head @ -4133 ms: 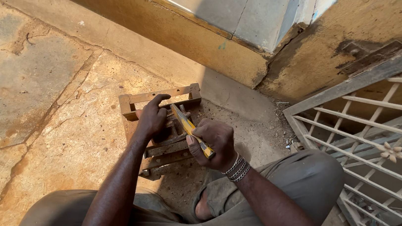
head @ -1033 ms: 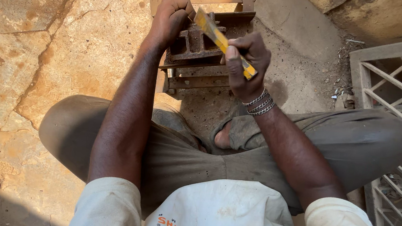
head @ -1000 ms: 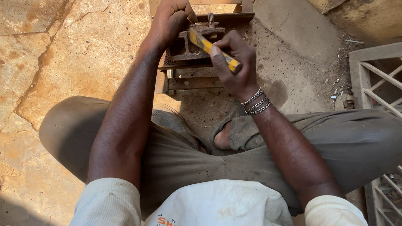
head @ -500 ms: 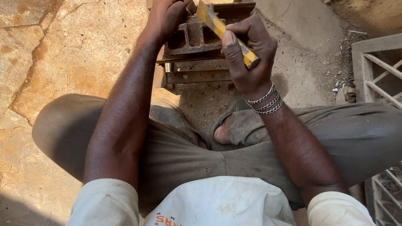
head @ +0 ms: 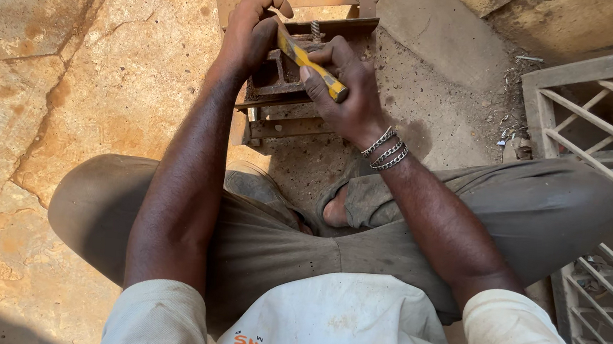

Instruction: The person sits on the ground and uses a yellow-handled scraper to remove rust and debris from a circular metal part clamped in a vise. They repeatedly scrape the surface and edges of the part, occasionally repositioning it to access different areas.

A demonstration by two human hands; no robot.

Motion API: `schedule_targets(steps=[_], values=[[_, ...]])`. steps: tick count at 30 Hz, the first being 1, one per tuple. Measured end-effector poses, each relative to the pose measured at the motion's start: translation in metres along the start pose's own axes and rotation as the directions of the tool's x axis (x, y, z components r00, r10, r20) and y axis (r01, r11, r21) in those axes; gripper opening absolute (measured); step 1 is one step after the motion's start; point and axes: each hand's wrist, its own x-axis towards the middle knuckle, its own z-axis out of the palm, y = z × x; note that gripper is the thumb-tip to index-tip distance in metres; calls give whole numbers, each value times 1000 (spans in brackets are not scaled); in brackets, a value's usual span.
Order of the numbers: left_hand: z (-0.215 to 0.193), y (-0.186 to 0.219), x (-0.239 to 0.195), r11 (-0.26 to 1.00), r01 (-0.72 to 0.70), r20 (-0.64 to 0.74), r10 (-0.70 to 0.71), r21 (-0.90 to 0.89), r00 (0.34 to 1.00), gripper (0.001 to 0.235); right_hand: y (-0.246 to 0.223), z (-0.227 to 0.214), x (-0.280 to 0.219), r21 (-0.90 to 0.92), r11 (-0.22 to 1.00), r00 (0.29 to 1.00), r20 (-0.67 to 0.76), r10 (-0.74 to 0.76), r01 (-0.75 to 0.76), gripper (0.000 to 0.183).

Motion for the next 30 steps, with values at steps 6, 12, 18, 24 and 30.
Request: schedule_targets(steps=[6,12,18,24,30], values=[[2,2,-5,994,101,-9,-101,37,995,27,-5,-17,-14,87,990,960,-267,-86,113,22],[5,6,1,977,42,-52,-32,211,998,28,-11,-24,-18,-11,995,994,21,104,-103,21],[1,11,8,868,12,10,-20,497,1000,24,-15,-39,-19,250,968,990,-143,13,24,21],[17,37,6,694,-220,187,125,686,974,33,1,-44,-22,-6,987,985,-61,159,-159,26],[33,41,7,690,-112,190,-38,715,981,42,7,-43,-16,33,952,951,-49,307,-305,36]])
